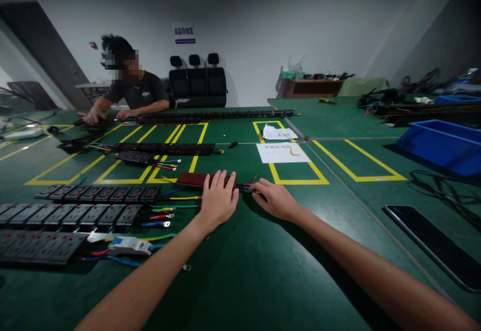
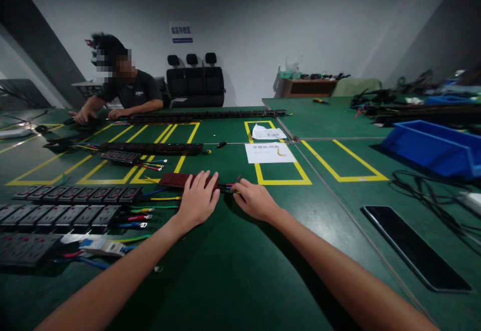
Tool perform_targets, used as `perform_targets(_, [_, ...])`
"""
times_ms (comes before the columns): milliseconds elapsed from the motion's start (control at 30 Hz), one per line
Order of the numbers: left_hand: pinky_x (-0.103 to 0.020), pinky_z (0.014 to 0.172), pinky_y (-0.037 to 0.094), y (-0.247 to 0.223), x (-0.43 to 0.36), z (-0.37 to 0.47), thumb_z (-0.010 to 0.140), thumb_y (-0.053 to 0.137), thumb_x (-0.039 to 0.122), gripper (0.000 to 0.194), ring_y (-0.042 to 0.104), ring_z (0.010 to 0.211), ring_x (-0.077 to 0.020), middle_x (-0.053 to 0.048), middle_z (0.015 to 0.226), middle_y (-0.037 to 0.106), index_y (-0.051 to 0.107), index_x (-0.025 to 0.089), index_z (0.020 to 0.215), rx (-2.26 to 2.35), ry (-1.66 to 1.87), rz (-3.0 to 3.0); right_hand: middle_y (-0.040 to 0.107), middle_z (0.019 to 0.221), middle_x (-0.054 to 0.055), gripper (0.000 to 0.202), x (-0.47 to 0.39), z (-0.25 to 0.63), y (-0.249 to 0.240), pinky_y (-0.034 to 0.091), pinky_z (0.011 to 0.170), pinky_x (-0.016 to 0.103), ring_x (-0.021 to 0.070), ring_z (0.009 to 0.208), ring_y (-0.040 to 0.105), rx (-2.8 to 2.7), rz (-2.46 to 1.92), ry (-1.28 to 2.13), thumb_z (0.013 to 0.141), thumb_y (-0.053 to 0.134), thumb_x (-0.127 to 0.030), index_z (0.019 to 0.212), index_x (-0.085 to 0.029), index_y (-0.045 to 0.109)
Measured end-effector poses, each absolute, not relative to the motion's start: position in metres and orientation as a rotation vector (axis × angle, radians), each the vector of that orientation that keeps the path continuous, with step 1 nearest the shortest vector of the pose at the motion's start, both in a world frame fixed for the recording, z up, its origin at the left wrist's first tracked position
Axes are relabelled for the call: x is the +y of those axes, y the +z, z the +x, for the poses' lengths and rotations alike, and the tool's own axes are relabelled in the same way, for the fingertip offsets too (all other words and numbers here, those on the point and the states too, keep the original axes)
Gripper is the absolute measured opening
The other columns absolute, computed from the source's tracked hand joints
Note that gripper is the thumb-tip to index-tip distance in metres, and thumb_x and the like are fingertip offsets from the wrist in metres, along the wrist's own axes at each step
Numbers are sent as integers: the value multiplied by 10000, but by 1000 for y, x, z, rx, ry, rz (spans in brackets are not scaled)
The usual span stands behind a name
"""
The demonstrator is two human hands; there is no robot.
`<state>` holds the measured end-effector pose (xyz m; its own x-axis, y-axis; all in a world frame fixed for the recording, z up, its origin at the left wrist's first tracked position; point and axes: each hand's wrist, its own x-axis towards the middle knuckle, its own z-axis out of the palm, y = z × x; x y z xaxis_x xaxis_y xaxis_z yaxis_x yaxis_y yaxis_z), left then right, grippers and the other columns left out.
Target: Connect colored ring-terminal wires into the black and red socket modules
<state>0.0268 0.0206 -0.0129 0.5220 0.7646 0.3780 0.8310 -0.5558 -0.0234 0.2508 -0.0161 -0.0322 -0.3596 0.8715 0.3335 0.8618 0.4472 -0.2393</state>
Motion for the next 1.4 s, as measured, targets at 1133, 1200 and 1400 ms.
perform_targets(1133, [-572,1192,314,-16,23,27,1047,343,401,534,449,1431,-319,-149,1524,527,504,191,1511,-1331,-513,-2553,676,1025,49,197,-18,250,-27,403,683,257,150,782,613,-2282,-1460,50,978,547,-205,1122,-222,680])
perform_targets(1200, [-573,1195,316,-15,23,26,1049,335,406,537,449,1433,-319,-145,1527,526,502,194,1513,-1335,-509,-2559,677,1036,53,196,-18,250,-27,404,682,258,150,784,616,-2280,-1461,45,978,548,-205,1121,-223,682])
perform_targets(1400, [-581,1195,325,-13,24,27,1044,342,416,539,454,1433,-325,-137,1526,530,504,207,1514,-1361,-494,-2581,677,1041,55,192,-18,249,-27,407,676,259,150,779,618,-2277,-1461,47,978,549,-208,1116,-224,683])
